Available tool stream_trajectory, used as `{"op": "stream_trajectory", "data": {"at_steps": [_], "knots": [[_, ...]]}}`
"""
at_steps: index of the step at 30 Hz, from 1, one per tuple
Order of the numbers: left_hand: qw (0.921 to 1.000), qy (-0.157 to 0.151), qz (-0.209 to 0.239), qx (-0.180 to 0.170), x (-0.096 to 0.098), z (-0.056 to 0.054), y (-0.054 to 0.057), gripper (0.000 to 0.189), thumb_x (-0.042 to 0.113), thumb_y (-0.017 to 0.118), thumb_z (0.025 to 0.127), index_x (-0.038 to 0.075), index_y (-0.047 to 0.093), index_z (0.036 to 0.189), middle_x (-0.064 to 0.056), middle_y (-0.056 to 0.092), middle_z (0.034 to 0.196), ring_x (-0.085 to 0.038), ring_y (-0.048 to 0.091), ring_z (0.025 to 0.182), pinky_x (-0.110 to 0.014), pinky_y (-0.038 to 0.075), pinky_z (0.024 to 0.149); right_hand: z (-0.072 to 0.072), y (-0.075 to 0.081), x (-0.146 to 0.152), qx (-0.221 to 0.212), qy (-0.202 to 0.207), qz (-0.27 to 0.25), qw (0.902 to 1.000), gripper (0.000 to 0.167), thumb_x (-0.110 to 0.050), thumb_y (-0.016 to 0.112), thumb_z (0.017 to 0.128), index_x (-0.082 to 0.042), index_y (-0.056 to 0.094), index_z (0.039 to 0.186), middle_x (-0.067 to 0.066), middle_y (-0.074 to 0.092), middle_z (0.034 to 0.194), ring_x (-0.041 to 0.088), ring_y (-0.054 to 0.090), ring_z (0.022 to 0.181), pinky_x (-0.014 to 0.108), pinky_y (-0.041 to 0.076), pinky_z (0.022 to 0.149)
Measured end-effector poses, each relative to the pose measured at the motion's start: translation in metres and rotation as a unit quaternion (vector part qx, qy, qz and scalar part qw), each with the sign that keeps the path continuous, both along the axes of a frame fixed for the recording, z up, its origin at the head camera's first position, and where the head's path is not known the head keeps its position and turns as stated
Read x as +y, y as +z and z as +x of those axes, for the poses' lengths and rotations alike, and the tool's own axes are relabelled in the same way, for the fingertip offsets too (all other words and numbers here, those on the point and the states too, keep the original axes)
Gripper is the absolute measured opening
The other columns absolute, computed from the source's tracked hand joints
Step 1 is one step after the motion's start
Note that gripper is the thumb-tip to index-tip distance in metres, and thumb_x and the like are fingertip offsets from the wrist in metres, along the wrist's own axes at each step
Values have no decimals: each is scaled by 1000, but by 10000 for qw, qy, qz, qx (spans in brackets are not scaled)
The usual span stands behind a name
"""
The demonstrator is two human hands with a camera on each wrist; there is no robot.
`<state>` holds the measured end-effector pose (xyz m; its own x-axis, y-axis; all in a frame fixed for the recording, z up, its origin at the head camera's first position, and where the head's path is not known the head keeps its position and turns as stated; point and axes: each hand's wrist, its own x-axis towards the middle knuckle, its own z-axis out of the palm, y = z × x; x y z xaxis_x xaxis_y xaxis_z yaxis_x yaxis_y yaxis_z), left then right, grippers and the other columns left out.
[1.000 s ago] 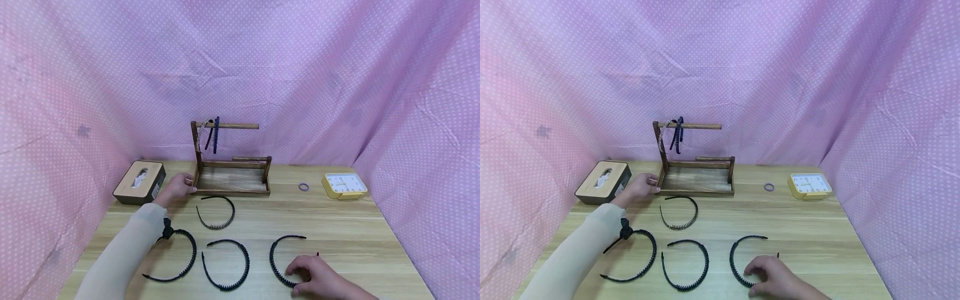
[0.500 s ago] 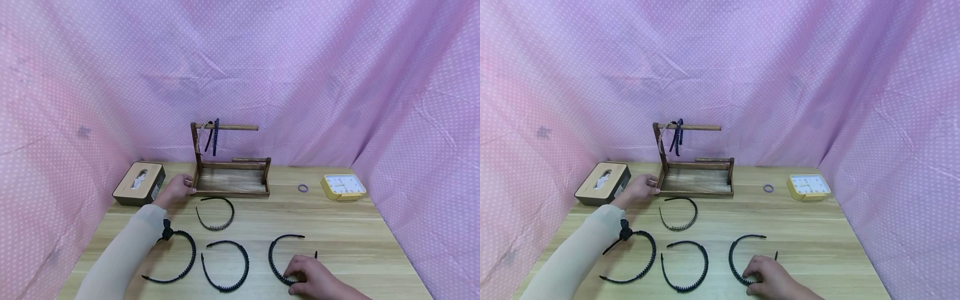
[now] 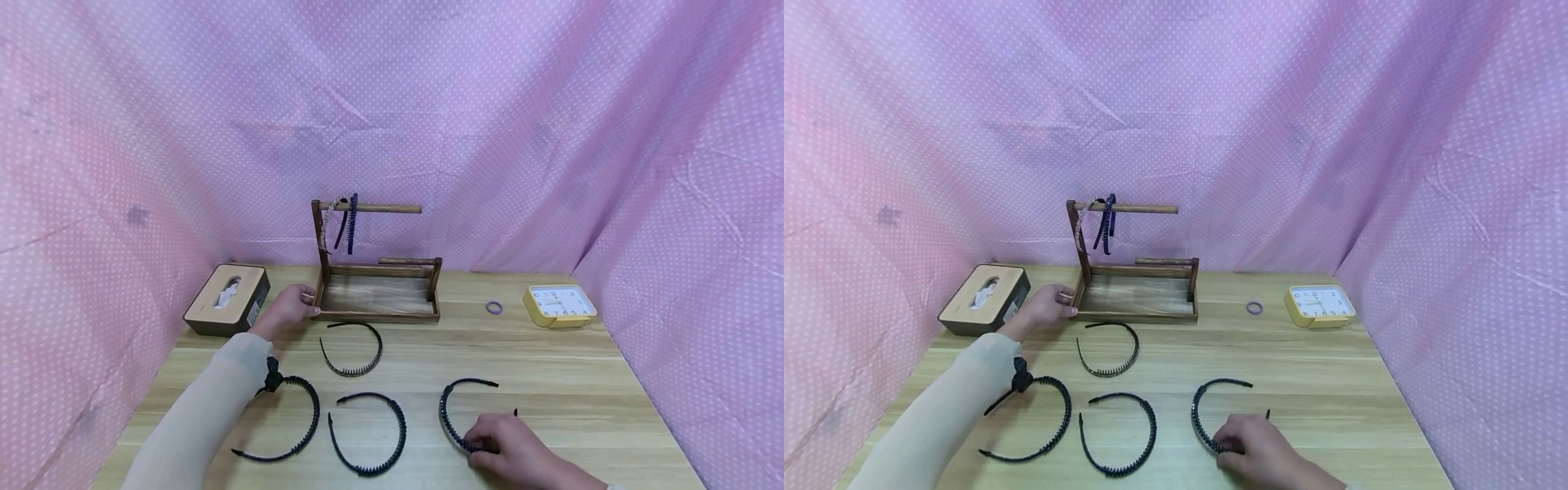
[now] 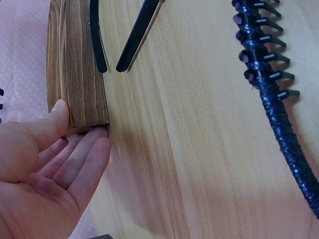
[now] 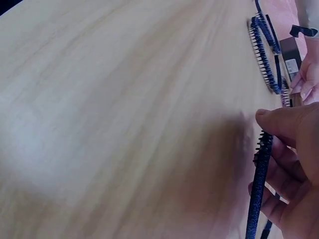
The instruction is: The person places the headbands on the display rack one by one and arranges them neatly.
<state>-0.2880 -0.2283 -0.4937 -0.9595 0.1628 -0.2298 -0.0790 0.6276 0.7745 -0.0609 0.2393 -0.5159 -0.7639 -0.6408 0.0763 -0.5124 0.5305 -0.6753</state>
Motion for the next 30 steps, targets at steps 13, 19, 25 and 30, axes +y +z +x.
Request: {"op": "stream_trajectory", "data": {"at_steps": [13,19,25,30], "knots": [[10000,-10,-42,21,1,4,-1,53,0,71,94,-15,48,138,-34,61,129,-37,66,108,-42,61,86,-15,39,-1,725,-1246,-813,9862,16,-7,82,85,-12,80,100,-10,70,84,-4,58,71,23,53,53],[10000,-19,-67,-19,2,6,-1,54,1,70,94,-14,47,140,-34,60,131,-38,64,112,-38,60,86,-30,59,3,610,-1872,-980,9755,16,-6,81,86,-4,80,102,-1,75,87,1,65,71,25,59,58],[9999,-39,-147,40,3,5,2,53,1,69,95,-14,47,140,-33,60,131,-39,63,115,-35,59,84,-48,96,5,294,-2340,-1329,9627,20,-9,79,89,-2,78,108,11,78,99,6,72,79,24,62,69],[9997,-57,-220,127,4,4,3,52,1,70,95,-14,48,139,-33,62,129,-40,64,114,-38,60,86,-70,128,4,416,-2527,-1768,9504,22,-8,77,91,2,76,111,16,77,99,4,73,82,25,62,72]]}}
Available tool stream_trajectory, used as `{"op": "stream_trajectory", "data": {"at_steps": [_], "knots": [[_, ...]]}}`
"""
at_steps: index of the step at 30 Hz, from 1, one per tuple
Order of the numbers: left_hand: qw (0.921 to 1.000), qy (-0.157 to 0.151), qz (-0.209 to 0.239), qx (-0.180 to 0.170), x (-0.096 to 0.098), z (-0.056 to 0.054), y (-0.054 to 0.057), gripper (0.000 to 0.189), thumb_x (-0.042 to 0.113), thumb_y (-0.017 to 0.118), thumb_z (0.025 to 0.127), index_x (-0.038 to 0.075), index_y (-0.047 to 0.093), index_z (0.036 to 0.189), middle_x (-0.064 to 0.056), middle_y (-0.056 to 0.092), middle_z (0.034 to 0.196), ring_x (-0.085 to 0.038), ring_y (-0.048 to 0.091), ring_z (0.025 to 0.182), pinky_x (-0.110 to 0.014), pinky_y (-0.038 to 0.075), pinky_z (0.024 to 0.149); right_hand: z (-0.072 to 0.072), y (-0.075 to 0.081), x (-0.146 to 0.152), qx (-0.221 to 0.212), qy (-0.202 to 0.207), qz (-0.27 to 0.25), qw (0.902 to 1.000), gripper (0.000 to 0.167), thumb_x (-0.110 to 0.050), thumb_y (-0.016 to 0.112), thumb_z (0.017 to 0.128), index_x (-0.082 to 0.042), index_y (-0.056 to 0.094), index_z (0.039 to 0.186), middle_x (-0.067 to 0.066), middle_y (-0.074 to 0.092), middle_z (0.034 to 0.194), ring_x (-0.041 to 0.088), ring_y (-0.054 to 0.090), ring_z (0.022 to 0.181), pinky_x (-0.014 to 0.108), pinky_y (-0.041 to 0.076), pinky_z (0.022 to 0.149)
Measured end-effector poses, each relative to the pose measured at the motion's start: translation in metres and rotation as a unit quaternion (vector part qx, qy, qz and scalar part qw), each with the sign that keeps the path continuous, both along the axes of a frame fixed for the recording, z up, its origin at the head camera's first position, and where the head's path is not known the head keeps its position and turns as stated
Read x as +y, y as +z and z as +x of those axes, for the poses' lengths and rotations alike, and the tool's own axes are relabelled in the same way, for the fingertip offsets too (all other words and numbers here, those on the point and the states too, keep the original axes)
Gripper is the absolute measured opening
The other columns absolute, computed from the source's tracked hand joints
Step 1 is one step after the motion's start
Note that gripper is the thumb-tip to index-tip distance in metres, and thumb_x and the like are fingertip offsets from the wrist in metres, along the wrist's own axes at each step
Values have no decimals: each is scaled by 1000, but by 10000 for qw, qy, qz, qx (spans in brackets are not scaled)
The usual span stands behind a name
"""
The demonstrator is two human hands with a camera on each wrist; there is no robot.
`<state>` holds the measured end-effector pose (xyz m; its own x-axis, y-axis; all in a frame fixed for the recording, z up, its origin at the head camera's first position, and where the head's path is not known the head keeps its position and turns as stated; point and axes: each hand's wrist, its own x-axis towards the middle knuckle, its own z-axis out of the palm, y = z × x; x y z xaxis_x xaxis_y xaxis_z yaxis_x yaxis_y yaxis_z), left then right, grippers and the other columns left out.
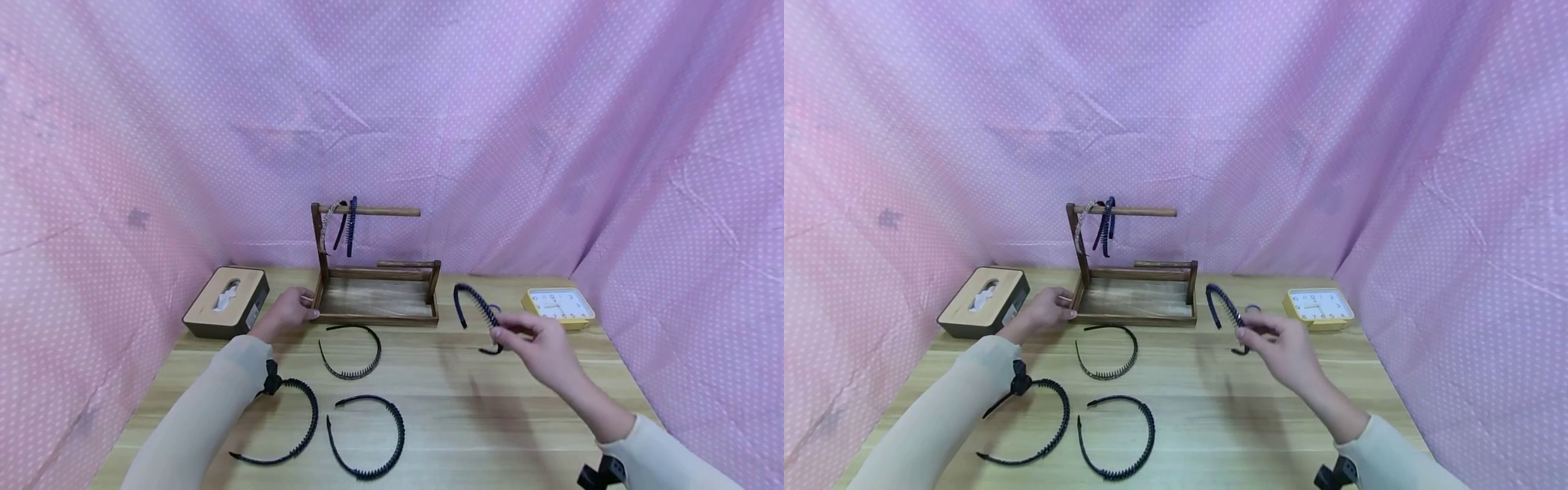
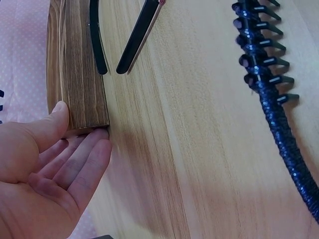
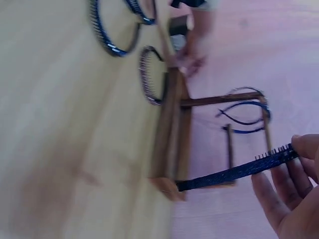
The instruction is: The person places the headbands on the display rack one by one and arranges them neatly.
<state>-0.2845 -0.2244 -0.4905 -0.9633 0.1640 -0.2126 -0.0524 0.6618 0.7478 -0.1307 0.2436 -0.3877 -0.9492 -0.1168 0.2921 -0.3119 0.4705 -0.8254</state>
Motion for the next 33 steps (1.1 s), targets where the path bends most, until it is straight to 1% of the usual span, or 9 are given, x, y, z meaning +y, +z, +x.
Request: {"op": "stream_trajectory", "data": {"at_steps": [6,12,16,19,21,24,26,29,33], "knots": [[9999,-31,-47,144,-2,-2,-1,51,2,72,93,-15,50,136,-33,64,125,-42,65,113,-41,59,89,-34,25,-7,421,-171,-323,9984,22,-10,78,92,3,76,110,9,77,93,2,71,81,23,62,70],[9998,-35,-75,161,-5,-3,-1,53,3,73,92,-15,51,136,-34,64,126,-43,65,114,-43,59,90,-70,41,-26,629,-229,-865,9940,27,-12,78,92,6,74,112,-2,76,88,10,71,72,28,63,68],[9997,-39,-104,207,-5,-4,-2,52,4,74,92,-14,52,135,-33,65,125,-42,65,113,-43,59,91,-94,45,-40,562,-310,-1202,9907,34,-17,79,92,7,73,115,-8,75,87,11,72,72,28,63,69],[9998,-32,-85,188,-4,-4,-3,51,5,74,93,-13,52,136,-32,65,125,-41,65,113,-42,59,89,-112,45,-49,474,-431,-1379,9884,37,-21,80,92,6,73,116,-9,75,86,11,73,70,28,63,66],[9998,-52,-91,177,-4,-4,-3,51,5,73,93,-13,52,136,-32,65,125,-41,66,112,-41,60,87,-122,45,-55,411,-475,-1563,9857,37,-20,80,92,6,73,117,-9,75,85,11,73,69,29,63,66],[9999,13,-99,86,-3,-5,-2,52,5,74,93,-12,52,137,-31,65,126,-40,66,112,-40,59,87,-137,44,-64,357,-553,-1737,9826,36,-19,80,91,6,73,116,-9,75,85,9,72,71,29,63,68],[9999,48,-95,7,-3,-5,-2,52,6,73,93,-12,51,138,-31,64,128,-39,65,113,-39,59,88,-145,44,-71,277,-534,-1937,9792,35,-17,80,91,7,72,117,-7,75,87,8,72,75,30,63,71],[9999,91,-71,-86,-3,-5,-1,53,6,73,94,-11,50,139,-31,62,130,-38,64,114,-39,59,88,-156,44,-79,154,-477,-2203,9741,36,-13,79,91,10,71,117,-2,76,88,10,73,78,30,63,71],[9999,60,-79,-55,-3,-6,-1,52,6,73,94,-11,51,138,-31,62,129,-39,64,113,-39,59,87,-168,44,-92,-59,-413,-2361,9708,35,-10,80,90,10,70,118,0,75,88,11,74,81,32,63,71]]}}
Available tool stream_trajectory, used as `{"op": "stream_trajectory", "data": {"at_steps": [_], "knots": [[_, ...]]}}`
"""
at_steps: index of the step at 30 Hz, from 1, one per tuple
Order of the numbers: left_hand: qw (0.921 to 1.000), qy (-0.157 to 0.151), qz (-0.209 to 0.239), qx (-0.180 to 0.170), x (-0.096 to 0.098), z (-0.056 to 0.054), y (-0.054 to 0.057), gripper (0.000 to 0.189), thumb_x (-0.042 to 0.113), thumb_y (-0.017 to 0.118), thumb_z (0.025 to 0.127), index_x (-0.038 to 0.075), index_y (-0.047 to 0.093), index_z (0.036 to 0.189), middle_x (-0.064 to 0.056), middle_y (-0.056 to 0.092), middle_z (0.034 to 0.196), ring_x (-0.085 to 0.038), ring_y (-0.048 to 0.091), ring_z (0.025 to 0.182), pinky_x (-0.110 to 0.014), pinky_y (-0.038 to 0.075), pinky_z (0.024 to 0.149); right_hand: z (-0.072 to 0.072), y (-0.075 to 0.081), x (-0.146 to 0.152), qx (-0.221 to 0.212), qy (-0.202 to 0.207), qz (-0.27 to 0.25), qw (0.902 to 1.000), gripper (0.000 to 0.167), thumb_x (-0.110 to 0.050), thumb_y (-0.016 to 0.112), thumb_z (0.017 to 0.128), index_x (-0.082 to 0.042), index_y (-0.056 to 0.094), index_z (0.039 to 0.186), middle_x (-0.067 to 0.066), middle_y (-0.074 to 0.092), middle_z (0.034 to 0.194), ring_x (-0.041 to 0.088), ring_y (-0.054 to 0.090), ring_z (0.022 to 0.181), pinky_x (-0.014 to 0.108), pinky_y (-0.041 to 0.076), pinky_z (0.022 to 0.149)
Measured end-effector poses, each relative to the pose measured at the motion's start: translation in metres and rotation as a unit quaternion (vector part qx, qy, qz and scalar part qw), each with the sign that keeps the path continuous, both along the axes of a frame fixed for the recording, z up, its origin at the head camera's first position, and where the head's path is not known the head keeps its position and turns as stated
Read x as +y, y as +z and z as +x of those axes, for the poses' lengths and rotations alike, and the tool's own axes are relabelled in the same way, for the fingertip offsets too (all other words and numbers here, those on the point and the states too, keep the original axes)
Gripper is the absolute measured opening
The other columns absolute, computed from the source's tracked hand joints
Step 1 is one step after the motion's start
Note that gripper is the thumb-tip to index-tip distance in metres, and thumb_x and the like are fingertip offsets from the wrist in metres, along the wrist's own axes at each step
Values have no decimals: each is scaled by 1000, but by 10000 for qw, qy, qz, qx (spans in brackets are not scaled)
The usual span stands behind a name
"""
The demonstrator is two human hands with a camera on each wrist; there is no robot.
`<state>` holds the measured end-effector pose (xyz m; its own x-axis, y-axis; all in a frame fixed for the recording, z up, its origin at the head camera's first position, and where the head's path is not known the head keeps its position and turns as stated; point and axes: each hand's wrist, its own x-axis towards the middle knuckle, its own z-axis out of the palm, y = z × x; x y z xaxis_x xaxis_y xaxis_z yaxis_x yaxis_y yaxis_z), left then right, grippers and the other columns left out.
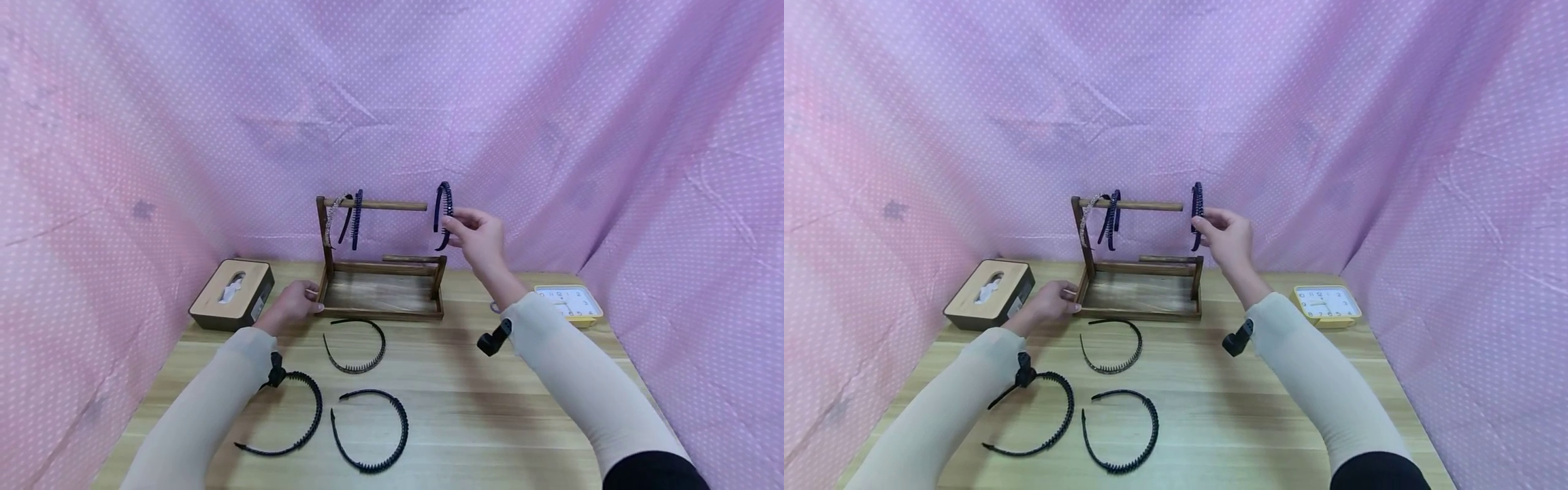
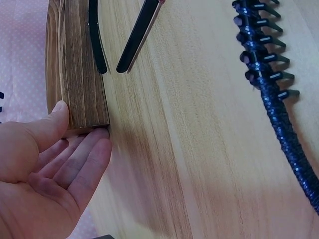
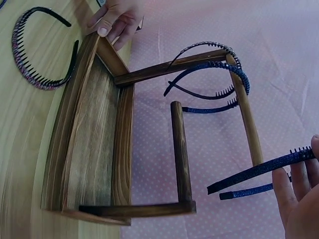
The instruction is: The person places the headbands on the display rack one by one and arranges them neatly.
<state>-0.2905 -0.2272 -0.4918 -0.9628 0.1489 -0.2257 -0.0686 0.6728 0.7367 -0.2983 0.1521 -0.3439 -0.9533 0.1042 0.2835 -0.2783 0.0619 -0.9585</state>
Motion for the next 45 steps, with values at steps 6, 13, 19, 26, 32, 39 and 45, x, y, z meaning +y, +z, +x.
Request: {"op": "stream_trajectory", "data": {"at_steps": [6,13,19,26,32,39,45], "knots": [[9998,-76,64,187,-1,-3,-4,50,3,74,92,-13,53,134,-32,65,123,-38,66,109,-38,58,87,-12,0,-22,-342,50,32,9994,31,-11,80,90,3,74,117,5,76,95,27,76,92,34,64,74],[9995,-77,235,212,-3,-6,-7,50,2,73,91,-14,53,134,-33,65,123,-35,68,105,-33,60,77,-24,-4,-55,-386,99,89,9992,27,-9,81,89,3,74,113,8,75,95,16,74,84,37,64,75],[9992,-23,383,77,-2,-5,-7,50,1,74,91,-13,53,134,-33,65,124,-32,69,98,-36,61,74,-30,-13,-81,-410,47,146,9990,25,-7,82,87,2,75,110,10,76,94,9,70,76,41,64,75],[9989,-10,470,9,-1,-5,-6,51,0,73,91,-14,52,135,-34,64,124,-28,69,93,-42,62,77,-34,-21,-105,-614,48,323,9976,25,-13,83,88,-2,76,110,13,76,100,17,73,82,38,64,74],[9990,70,445,-16,0,-3,-5,52,0,73,91,-13,52,136,-33,64,126,-29,68,97,-39,62,78,-39,-29,-119,-751,172,331,9965,24,-13,82,88,-2,76,108,12,77,98,25,76,85,41,64,75],[9984,109,551,-27,0,-2,-6,52,-1,73,91,-13,51,137,-33,63,126,-29,68,97,-35,61,71,-40,-34,-127,-978,239,287,9945,24,-12,80,90,-1,74,111,12,75,100,28,76,87,41,64,75],[9985,138,533,-29,0,-1,-5,52,-1,72,92,-13,50,137,-33,62,127,-30,67,99,-38,61,74,-42,-35,-130,-997,240,277,9943,23,-11,80,90,-2,73,110,11,74,100,27,75,88,35,64,70]]}}
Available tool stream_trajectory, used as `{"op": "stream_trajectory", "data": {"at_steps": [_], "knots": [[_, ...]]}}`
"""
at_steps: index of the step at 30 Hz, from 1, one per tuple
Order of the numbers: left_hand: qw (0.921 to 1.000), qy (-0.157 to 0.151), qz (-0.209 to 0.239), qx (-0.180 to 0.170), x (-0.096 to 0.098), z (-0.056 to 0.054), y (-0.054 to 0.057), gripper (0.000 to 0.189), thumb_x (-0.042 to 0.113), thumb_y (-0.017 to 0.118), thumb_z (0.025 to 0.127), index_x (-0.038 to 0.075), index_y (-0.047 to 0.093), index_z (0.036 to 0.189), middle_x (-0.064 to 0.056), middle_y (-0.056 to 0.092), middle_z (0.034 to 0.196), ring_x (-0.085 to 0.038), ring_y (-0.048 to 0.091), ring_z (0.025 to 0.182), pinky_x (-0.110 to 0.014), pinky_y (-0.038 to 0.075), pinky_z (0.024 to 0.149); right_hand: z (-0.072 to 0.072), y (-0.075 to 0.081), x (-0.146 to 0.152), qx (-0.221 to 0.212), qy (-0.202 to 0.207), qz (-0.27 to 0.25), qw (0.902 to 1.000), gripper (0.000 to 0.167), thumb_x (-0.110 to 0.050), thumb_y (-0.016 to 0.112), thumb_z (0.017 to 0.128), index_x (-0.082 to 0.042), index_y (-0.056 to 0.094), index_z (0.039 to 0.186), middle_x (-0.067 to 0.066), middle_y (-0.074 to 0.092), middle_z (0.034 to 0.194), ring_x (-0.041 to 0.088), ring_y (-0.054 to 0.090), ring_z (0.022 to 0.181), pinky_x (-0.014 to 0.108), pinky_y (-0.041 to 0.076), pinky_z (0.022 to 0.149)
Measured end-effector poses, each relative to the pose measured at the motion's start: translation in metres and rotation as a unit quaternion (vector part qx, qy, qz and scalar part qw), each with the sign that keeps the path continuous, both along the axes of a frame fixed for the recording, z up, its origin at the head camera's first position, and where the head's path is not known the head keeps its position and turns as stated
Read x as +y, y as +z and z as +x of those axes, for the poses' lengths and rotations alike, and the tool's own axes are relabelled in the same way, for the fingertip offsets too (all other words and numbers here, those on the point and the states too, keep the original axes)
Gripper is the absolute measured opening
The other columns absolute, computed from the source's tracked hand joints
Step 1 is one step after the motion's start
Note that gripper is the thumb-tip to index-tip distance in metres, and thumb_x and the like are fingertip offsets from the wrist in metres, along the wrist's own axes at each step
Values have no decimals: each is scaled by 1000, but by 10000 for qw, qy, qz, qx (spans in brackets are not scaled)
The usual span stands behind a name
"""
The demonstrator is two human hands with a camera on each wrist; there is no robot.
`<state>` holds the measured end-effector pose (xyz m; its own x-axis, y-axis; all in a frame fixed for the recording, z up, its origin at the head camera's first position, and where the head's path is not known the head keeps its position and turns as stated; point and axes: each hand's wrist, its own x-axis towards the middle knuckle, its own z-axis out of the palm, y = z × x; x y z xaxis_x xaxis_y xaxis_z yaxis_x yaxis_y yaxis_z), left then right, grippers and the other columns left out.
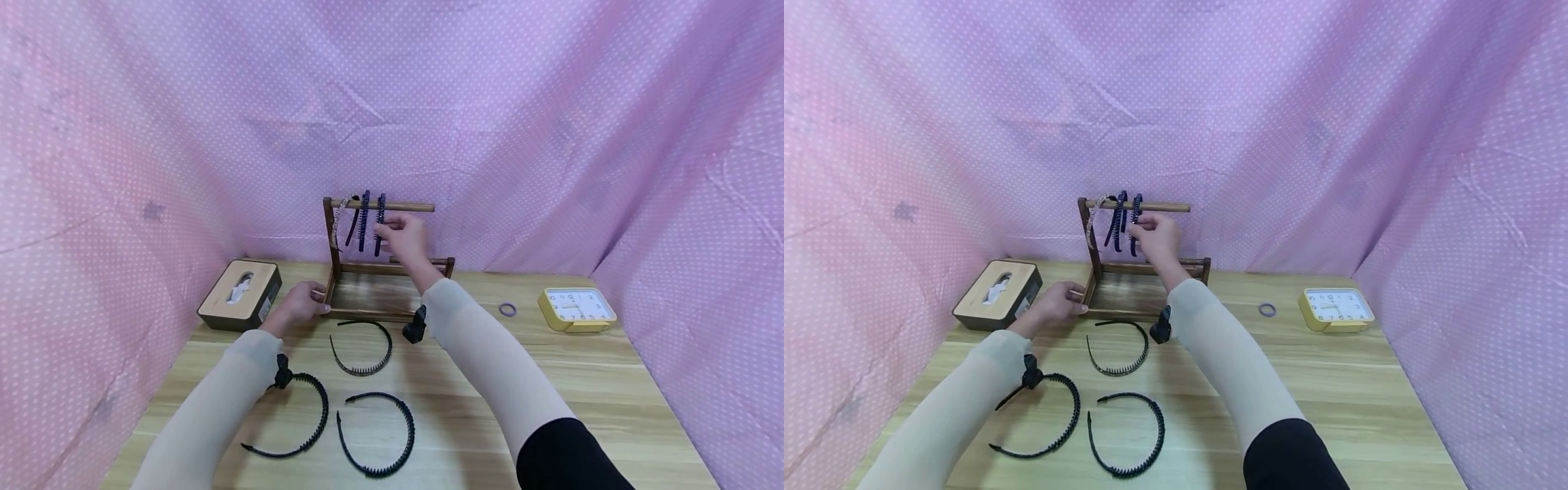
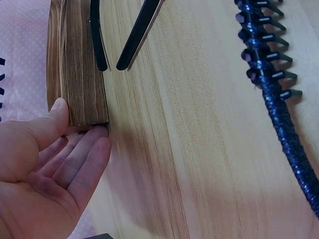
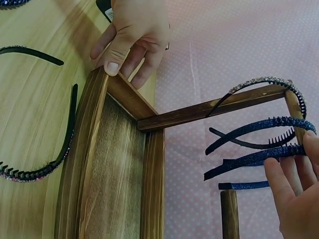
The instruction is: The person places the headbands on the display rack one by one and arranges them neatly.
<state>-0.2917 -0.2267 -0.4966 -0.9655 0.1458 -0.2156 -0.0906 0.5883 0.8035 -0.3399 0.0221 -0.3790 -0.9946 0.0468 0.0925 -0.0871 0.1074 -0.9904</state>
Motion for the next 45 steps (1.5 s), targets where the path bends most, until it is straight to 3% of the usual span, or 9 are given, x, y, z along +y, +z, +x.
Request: {"op": "stream_trajectory", "data": {"at_steps": [7,13,19,28,33,37,40,45], "knots": [[9999,87,46,-77,1,2,3,52,-1,72,92,-12,50,138,-33,62,128,-28,68,94,-40,61,74,-1,-2,1,98,-13,22,9999,22,-11,80,90,-3,73,110,10,74,98,21,72,85,38,64,67],[9999,29,94,-33,1,1,5,51,-1,72,92,-13,50,137,-33,63,126,-26,68,93,-37,61,73,-2,-3,3,176,-9,28,9998,25,-12,81,89,-4,74,112,9,74,99,15,68,79,52,63,79],[9999,26,79,-113,1,0,6,52,0,72,92,-12,50,138,-32,62,129,-30,68,100,-41,62,78,0,1,5,247,-9,230,9994,26,-13,81,89,-4,74,112,11,74,102,16,68,84,43,64,75],[9999,41,37,-141,2,0,8,52,0,73,92,-12,51,138,-32,62,129,-32,66,105,-43,62,81,5,8,20,442,177,462,9978,36,-20,82,90,-4,73,121,9,74,107,19,69,92,39,63,76],[9999,15,12,-125,2,0,7,53,0,73,92,-12,50,138,-33,61,129,-34,67,106,-44,62,84,14,12,44,516,385,581,9962,32,-19,81,90,-7,73,119,11,73,110,20,70,99,34,63,79],[10000,-10,-45,-83,1,1,6,52,0,73,92,-12,50,137,-34,62,129,-35,67,105,-43,62,83,24,10,67,499,382,822,9946,30,-16,81,89,-5,73,116,12,73,109,16,68,93,28,62,76],[10000,4,-55,-58,0,1,4,51,0,73,92,-12,51,136,-33,63,127,-34,68,102,-41,62,80,35,3,86,411,432,893,9942,30,-15,81,90,-4,73,116,11,72,108,14,66,86,34,62,77],[9999,21,-69,-85,0,2,1,52,0,73,92,-12,51,137,-33,63,128,-32,68,102,-38,62,79,57,-18,117,207,491,1272,9904,30,-22,78,93,-3,73,116,9,72,104,11,64,83,30,61,71]]}}
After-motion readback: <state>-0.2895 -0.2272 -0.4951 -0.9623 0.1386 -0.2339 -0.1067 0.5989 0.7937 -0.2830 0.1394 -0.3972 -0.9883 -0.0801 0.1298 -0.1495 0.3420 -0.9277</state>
